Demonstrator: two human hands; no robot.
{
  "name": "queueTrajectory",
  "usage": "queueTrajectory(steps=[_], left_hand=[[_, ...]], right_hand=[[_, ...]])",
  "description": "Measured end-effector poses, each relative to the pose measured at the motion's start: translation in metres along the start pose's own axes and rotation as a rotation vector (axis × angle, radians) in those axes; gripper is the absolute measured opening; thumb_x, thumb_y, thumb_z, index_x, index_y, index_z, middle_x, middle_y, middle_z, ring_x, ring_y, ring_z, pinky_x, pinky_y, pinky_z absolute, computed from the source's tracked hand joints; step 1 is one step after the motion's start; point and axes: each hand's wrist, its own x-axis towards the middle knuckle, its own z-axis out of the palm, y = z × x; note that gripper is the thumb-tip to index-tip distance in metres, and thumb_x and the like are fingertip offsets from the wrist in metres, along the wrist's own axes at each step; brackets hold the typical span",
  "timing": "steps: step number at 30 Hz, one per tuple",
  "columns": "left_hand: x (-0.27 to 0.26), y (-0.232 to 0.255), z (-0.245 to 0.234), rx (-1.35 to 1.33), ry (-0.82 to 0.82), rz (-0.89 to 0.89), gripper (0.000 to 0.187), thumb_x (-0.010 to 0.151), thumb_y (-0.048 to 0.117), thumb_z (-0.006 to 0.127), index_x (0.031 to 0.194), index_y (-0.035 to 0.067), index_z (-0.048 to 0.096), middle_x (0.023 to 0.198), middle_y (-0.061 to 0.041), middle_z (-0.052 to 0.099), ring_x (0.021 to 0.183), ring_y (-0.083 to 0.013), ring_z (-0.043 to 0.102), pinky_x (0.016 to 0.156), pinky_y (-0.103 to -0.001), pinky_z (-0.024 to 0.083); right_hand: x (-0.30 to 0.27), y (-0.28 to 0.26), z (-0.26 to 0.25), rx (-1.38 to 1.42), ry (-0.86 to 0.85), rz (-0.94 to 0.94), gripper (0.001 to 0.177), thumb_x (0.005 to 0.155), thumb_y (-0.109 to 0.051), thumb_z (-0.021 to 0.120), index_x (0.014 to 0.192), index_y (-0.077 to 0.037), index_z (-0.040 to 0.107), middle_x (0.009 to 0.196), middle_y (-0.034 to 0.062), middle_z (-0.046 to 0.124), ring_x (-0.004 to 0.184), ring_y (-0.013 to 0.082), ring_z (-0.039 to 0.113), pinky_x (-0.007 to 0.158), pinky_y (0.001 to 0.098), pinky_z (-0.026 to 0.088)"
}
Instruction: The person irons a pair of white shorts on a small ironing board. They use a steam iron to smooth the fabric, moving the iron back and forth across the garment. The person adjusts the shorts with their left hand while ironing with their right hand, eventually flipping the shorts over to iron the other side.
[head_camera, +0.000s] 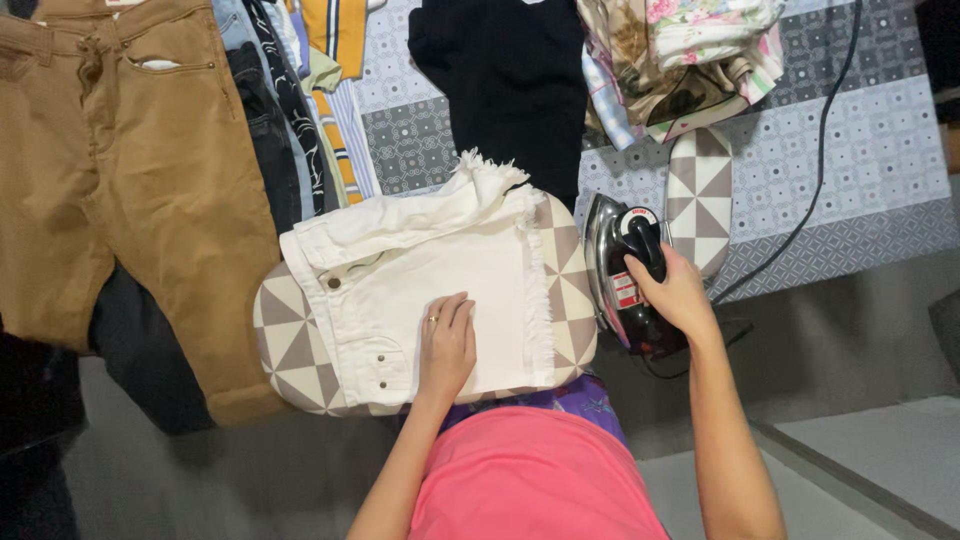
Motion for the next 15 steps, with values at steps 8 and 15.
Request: queueTrajectory(steps=[8,15], left_hand=[[-0.001,-0.002,-0.019,-0.007,0.053,-0.027,0.025,0.091,0.000,0.062,0.115,-0.002,0.065,0.126,-0.016,0.064,0.120,-0.0362,0.057,0.102,-0.048,0.045],[-0.036,-0.006,-0.058,-0.031,-0.074,-0.127,0.041,0.084,0.017,0.075,0.120,0.001,0.066,0.125,-0.016,0.062,0.121,-0.0374,0.052,0.103,-0.050,0.040]], right_hand=[[-0.020,0.019,-0.011,-0.132,0.142,-0.091,0.048,0.089,-0.035,0.080,0.117,0.000,0.064,0.088,0.0143,0.073,0.072,0.0245,0.067,0.068,0.0375,0.052],[-0.031,0.024,0.000,-0.030,0.131,-0.060,0.039,0.098,-0.030,0.070,0.118,0.001,0.057,0.082,0.0115,0.072,0.071,0.0197,0.069,0.067,0.0351,0.053]])
